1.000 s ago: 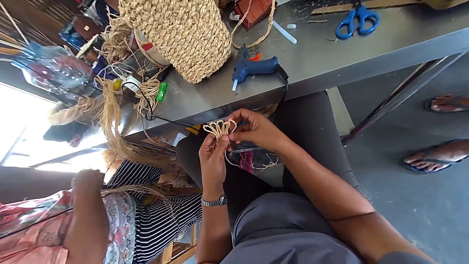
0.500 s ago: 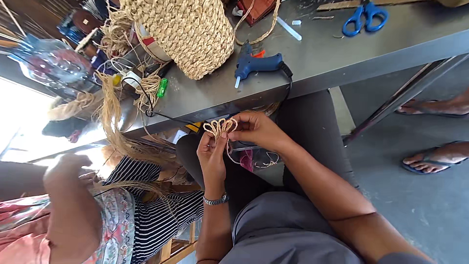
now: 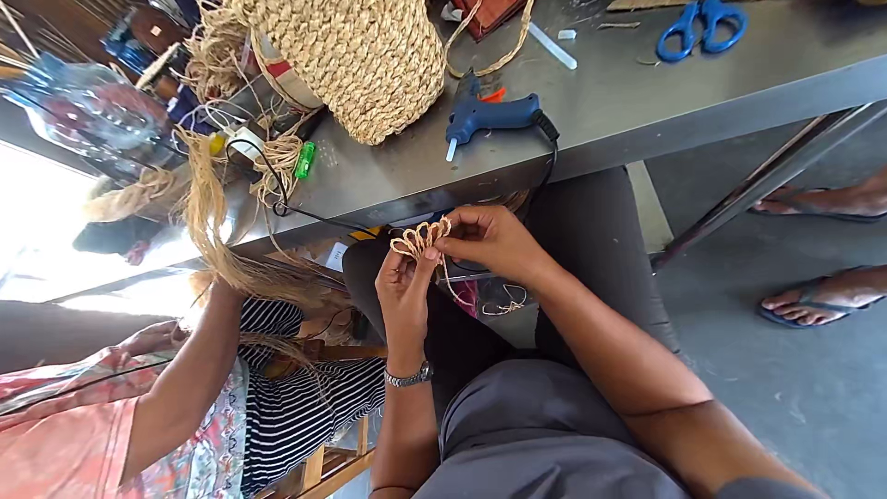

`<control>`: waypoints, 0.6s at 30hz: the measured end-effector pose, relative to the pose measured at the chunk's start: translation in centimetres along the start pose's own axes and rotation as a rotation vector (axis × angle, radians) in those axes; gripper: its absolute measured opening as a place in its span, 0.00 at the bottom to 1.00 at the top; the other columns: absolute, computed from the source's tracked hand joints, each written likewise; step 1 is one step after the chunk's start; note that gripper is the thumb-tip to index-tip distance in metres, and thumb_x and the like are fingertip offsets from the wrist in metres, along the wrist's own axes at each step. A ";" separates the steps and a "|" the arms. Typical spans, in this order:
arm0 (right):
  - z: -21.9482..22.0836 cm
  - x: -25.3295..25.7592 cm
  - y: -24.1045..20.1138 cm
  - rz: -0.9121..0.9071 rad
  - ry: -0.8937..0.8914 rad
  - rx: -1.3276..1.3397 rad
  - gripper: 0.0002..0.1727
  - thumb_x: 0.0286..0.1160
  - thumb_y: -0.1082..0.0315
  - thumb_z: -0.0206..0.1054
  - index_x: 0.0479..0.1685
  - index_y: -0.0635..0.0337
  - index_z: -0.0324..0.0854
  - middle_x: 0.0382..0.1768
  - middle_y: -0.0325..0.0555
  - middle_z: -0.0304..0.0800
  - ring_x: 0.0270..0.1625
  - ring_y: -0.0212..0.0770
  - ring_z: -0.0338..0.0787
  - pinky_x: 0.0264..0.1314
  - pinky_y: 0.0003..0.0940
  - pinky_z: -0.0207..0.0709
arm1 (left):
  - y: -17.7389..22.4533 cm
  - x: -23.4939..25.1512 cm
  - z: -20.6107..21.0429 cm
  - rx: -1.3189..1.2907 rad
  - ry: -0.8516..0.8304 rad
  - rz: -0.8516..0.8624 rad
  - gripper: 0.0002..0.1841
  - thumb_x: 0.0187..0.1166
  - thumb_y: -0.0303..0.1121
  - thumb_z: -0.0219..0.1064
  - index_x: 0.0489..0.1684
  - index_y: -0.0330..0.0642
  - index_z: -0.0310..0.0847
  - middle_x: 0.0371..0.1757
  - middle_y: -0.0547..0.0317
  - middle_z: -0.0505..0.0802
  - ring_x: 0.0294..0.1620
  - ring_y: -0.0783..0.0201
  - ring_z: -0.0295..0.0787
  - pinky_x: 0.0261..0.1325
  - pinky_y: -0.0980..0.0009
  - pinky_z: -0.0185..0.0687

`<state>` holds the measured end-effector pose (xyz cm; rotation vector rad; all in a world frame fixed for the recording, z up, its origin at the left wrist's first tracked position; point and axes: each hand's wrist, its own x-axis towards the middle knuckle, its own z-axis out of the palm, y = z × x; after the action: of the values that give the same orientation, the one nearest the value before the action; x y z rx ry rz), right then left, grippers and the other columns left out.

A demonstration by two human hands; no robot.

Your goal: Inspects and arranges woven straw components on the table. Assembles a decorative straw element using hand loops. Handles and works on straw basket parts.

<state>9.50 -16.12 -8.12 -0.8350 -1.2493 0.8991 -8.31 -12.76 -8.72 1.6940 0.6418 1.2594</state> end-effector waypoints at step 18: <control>0.8 -0.2 0.4 -0.005 0.037 0.080 0.06 0.76 0.75 0.73 0.45 0.69 0.90 0.35 0.45 0.96 0.36 0.33 0.95 0.45 0.28 0.92 | 0.1 0.0 1.6 -0.107 0.232 -0.038 0.07 0.83 0.30 0.68 0.53 0.45 0.83 0.45 0.62 0.91 0.44 0.69 0.90 0.49 0.70 0.90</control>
<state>8.61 -16.14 -8.45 -0.7810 -1.1754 0.9198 -6.82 -13.35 -8.76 1.4547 0.7263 1.4498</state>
